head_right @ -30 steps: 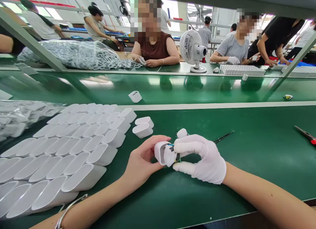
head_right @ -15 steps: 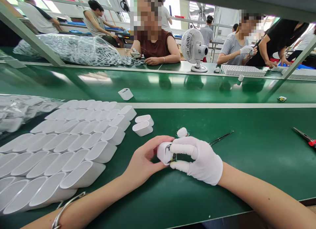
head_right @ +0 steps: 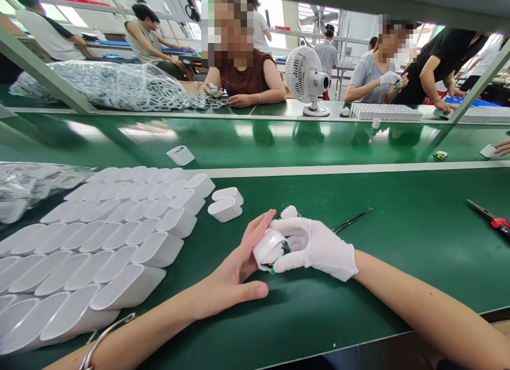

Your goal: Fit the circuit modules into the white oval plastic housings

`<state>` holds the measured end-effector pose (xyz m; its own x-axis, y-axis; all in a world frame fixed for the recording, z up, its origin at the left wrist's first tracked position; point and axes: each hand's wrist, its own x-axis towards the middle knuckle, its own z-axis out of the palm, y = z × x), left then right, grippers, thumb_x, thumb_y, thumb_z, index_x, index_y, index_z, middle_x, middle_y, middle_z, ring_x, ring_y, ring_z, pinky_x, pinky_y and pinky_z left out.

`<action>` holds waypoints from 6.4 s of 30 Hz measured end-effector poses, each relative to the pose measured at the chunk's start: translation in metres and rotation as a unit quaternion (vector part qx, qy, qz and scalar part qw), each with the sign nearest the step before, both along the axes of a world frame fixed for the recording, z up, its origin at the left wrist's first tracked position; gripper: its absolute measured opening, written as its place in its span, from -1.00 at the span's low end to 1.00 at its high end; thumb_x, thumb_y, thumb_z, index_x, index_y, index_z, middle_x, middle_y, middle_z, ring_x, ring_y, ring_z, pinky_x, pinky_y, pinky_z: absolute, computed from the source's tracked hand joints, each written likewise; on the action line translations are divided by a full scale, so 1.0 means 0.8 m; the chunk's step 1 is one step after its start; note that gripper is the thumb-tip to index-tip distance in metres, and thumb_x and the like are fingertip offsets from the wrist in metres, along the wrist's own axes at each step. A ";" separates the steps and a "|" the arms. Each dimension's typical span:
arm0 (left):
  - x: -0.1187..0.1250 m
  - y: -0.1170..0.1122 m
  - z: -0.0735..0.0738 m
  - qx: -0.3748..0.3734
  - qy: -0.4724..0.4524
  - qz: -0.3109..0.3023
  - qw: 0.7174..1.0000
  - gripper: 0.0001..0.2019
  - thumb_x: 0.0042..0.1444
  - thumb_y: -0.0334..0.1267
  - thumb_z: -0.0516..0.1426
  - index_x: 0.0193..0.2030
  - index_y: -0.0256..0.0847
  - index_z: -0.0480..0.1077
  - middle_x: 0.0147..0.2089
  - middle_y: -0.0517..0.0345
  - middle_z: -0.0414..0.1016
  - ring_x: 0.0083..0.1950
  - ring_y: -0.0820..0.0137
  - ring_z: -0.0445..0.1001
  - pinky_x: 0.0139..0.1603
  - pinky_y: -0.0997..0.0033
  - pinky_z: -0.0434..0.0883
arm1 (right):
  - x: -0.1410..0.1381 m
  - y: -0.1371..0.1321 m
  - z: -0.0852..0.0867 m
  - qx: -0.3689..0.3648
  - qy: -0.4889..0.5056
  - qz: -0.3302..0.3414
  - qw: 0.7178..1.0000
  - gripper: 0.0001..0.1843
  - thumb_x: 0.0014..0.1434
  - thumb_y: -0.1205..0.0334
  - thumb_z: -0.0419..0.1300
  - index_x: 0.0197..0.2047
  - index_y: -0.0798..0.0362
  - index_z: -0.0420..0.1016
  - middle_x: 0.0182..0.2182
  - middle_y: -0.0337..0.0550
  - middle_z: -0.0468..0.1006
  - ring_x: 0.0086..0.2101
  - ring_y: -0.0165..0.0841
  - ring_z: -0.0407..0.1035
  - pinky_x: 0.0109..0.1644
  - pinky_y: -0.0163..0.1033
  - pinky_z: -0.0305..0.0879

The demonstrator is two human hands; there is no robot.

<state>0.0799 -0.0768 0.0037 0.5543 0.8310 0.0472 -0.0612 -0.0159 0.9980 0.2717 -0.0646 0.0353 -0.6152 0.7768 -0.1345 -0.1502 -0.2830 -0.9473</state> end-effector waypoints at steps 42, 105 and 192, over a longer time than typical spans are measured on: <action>-0.002 0.018 0.011 0.189 0.219 0.224 0.931 -0.64 0.11 -0.18 0.10 0.06 -0.16 0.35 0.08 -0.03 0.34 -0.10 0.27 0.39 -0.10 0.24 0.39 | 0.012 0.069 0.001 0.252 -0.328 -0.271 0.869 -0.56 -0.05 0.07 0.29 -0.11 0.12 0.52 -0.39 -0.13 0.54 -0.50 -0.43 0.31 -0.42 -0.31 0.27; 0.002 0.024 -0.012 0.072 0.122 0.095 0.985 -0.42 -0.42 -0.24 0.42 -0.17 -0.24 0.39 -0.37 0.23 0.44 -0.34 0.36 0.36 -0.30 0.43 0.34 | -0.020 -0.007 -0.053 0.166 -0.038 -0.229 0.958 -0.56 -0.19 0.27 0.39 -0.19 0.06 0.42 -0.33 -0.12 0.55 -0.31 -0.30 0.47 -0.16 -0.14 0.45; 0.010 0.015 -0.024 -0.170 -0.177 0.070 0.967 -0.13 -0.42 -0.28 0.46 0.13 -0.27 0.28 0.17 -0.17 0.33 0.20 0.03 0.26 0.23 0.08 0.17 | -0.019 0.004 -0.082 0.060 0.010 -0.194 0.979 -0.21 -0.24 0.03 0.44 0.06 0.05 0.30 -0.03 0.08 0.46 -0.04 -0.10 0.39 0.09 0.03 0.27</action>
